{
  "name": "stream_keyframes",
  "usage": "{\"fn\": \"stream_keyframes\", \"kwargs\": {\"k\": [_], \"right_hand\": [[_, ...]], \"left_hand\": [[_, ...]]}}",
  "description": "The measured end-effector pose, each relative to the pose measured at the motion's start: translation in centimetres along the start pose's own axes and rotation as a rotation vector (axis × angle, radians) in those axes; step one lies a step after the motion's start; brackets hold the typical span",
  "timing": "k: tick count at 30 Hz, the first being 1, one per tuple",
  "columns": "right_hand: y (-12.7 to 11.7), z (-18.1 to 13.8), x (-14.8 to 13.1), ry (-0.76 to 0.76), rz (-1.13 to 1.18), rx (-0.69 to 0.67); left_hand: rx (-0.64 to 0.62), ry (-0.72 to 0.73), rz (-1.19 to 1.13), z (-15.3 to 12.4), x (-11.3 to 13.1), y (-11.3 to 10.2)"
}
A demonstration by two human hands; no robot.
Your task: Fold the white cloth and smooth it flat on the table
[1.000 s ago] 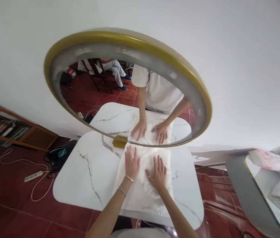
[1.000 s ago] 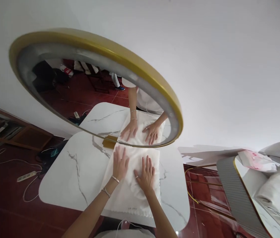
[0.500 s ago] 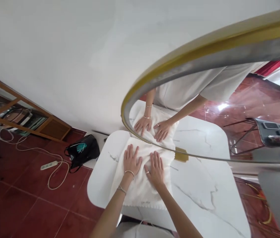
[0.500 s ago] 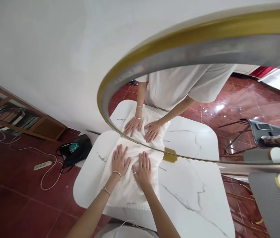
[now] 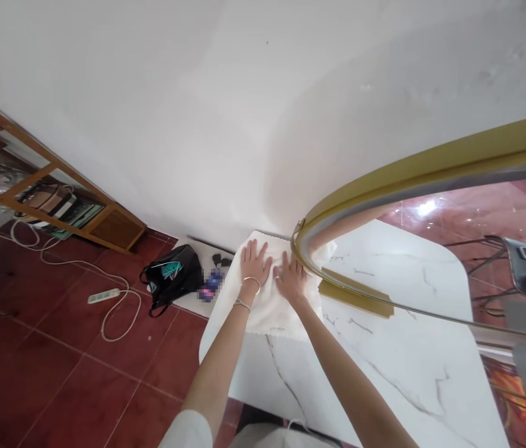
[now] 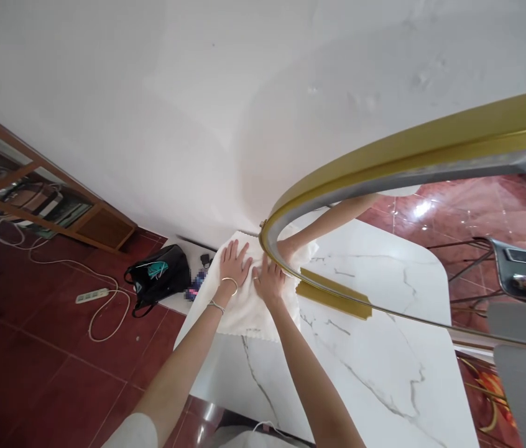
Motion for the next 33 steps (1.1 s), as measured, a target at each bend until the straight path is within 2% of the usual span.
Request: {"fn": "stream_keyframes", "kwargs": {"k": [4, 6, 8, 11, 15, 17, 19, 22, 25, 28, 33], "right_hand": [[-0.2, 0.9, -1.3, -0.072, 0.034, 0.025], [-0.3, 0.3, -2.0, -0.171, 0.067, 0.043], [-0.5, -1.1, -2.7, -0.283, 0.11, 0.038], [-1.3, -5.3, -3.6, -0.426, 0.172, -0.014], [-4.3, -13.3, -3.8, -0.605, 0.231, -0.167], [-6.0, -17.0, -3.4, -0.667, 0.262, -0.26], [-7.2, -19.5, -3.0, -0.688, 0.271, -0.324], [-7.5, -20.5, -2.5, -0.696, 0.263, -0.374], [-6.8, -18.6, -1.9, -0.701, 0.237, -0.341], [-5.9, -15.0, -0.5, -0.647, 0.164, -0.242], [-4.7, -8.8, 2.8, -0.491, 0.058, -0.121]], "left_hand": [[0.003, -0.068, 0.025, -0.2, -1.1, -1.0], [0.021, -0.117, 0.057, -1.7, -1.8, -1.9], [0.043, -0.192, 0.097, -4.3, -2.3, -3.2], [0.083, -0.315, 0.152, -10.3, -2.6, -5.5], [0.182, -0.401, 0.219, -19.1, -1.5, -8.2], [0.204, -0.417, 0.234, -22.0, -0.7, -8.9], [0.203, -0.417, 0.231, -23.4, -0.1, -9.1], [0.19, -0.419, 0.225, -23.0, 0.3, -8.8], [0.131, -0.41, 0.222, -20.7, 0.3, -7.8], [0.055, -0.357, 0.202, -16.8, 0.8, -6.0], [-0.066, -0.214, 0.125, -8.1, 3.0, -2.2]]}}
Point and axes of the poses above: each hand's wrist, its own z-axis towards the middle knuckle, its own y-axis out of the palm, x = y × z, the point moved 1 cm from there along z, towards the middle knuckle, and after that the axes turned 10 degrees about x, right-handed, at the moved point
